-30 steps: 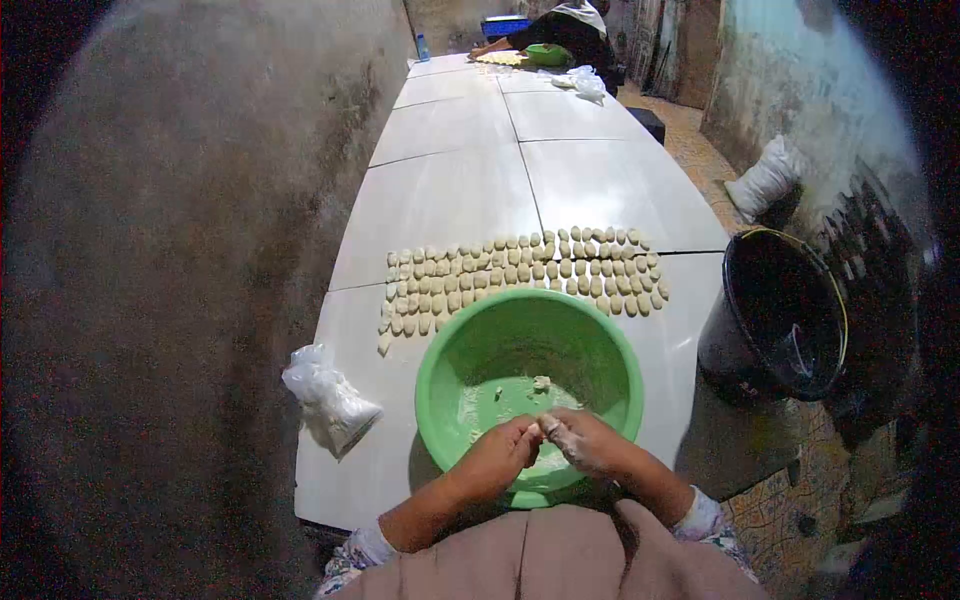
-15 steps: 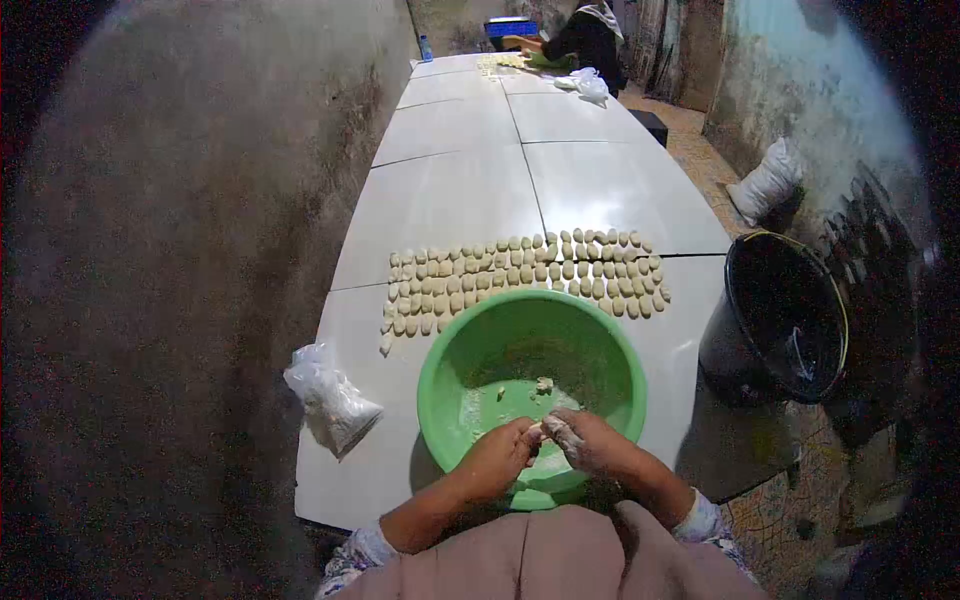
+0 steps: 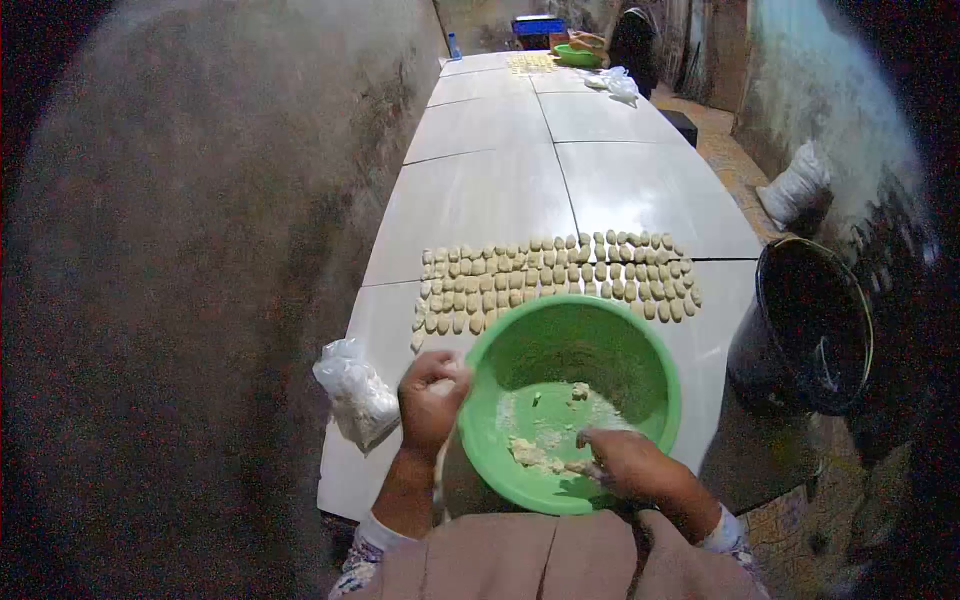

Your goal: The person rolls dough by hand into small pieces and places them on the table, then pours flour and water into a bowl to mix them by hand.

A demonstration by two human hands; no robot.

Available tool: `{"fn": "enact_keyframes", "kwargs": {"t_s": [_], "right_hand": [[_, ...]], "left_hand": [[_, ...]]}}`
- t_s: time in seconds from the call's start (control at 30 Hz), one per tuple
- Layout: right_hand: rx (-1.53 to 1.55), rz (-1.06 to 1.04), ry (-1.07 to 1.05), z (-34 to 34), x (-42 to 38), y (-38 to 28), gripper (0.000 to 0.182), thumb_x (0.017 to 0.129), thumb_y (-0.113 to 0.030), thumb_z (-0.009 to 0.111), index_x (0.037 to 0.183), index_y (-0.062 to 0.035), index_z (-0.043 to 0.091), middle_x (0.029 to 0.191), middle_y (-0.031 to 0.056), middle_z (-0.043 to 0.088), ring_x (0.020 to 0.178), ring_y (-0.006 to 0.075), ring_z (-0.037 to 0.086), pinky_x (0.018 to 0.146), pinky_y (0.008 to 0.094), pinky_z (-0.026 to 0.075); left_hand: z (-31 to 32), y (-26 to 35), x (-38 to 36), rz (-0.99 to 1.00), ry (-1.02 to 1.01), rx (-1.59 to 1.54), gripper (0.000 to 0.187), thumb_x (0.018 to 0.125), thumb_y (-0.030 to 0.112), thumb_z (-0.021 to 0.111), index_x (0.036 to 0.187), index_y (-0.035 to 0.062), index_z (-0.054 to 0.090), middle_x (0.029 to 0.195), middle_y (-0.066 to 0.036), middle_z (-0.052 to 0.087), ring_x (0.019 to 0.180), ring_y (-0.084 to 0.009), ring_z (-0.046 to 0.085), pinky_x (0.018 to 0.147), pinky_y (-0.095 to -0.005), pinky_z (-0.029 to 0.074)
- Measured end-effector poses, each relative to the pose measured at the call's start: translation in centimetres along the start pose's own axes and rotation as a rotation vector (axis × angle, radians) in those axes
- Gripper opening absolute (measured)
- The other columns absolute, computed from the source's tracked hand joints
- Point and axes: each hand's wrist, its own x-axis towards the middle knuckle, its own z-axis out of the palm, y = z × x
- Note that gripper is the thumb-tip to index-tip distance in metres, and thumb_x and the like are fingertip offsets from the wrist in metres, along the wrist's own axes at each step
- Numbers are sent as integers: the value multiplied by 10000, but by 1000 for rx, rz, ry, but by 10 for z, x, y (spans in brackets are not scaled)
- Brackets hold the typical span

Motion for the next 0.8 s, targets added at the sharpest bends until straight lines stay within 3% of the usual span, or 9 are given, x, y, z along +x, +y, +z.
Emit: {"fn": "enact_keyframes", "kwargs": {"t_s": [0.13,0.27,0.37,0.53,0.6,0.63,0.73,0.77,0.8], "right_hand": [[-8,-13,14,1,-3,1,311,841,-214,630,1076,-33,539,886,213,609,858,377,592,740,461,452],[-79,2,-46,2,1,5,305,853,-213,614,1081,-23,541,928,209,618,904,377,594,771,461,462],[-124,-71,20,10,-1,16,312,856,-215,610,1093,-25,539,945,206,619,924,380,593,782,461,464],[-104,3,-41,3,-2,8,332,842,-207,614,1102,-15,539,969,215,615,938,388,589,800,463,463],[-110,-25,-9,5,-2,11,339,836,-210,619,1102,-14,542,982,212,616,941,386,590,809,463,464],[-101,-47,-11,5,-1,12,341,834,-209,619,1106,-18,543,992,210,616,944,386,589,813,462,466],[-79,-36,11,9,-1,15,346,831,-200,618,1111,-15,538,994,212,615,941,388,589,815,464,467],[-103,-43,-19,5,0,12,349,831,-197,616,1116,-14,534,998,213,613,943,388,588,814,464,468],[-104,-44,-20,2,0,8,349,831,-197,616,1116,-14,534,998,213,613,943,388,588,814,464,468]], "left_hand": [[-16,-63,28,-276,85,58,178,733,26,687,809,31,526,794,-75,628,736,-135,607,673,-258,483],[-16,-100,53,-270,64,164,148,770,40,644,857,30,524,694,-39,591,644,-106,580,591,-246,470],[-17,-112,66,-660,-50,-3,123,812,44,564,931,16,553,636,-51,581,509,-121,543,474,-278,456],[-14,-159,65,-614,-57,276,109,813,96,561,886,33,614,692,-111,639,548,-179,602,513,-316,482],[-13,-153,64,-375,-10,675,144,813,157,583,888,48,640,756,-135,661,669,-246,643,632,-349,503],[-13,-144,65,-474,30,665,180,811,210,610,913,71,662,831,-139,672,812,-284,648,731,-365,493],[-22,-141,66,-436,84,526,199,804,225,633,917,68,679,866,-134,674,841,-280,648,744,-368,495],[-24,-156,65,-262,136,560,213,789,227,655,918,61,689,872,-123,680,828,-270,654,748,-362,500],[-24,-156,65,-262,138,559,213,789,227,655,918,61,689,872,-123,680,828,-270,654,748,-362,500]]}}
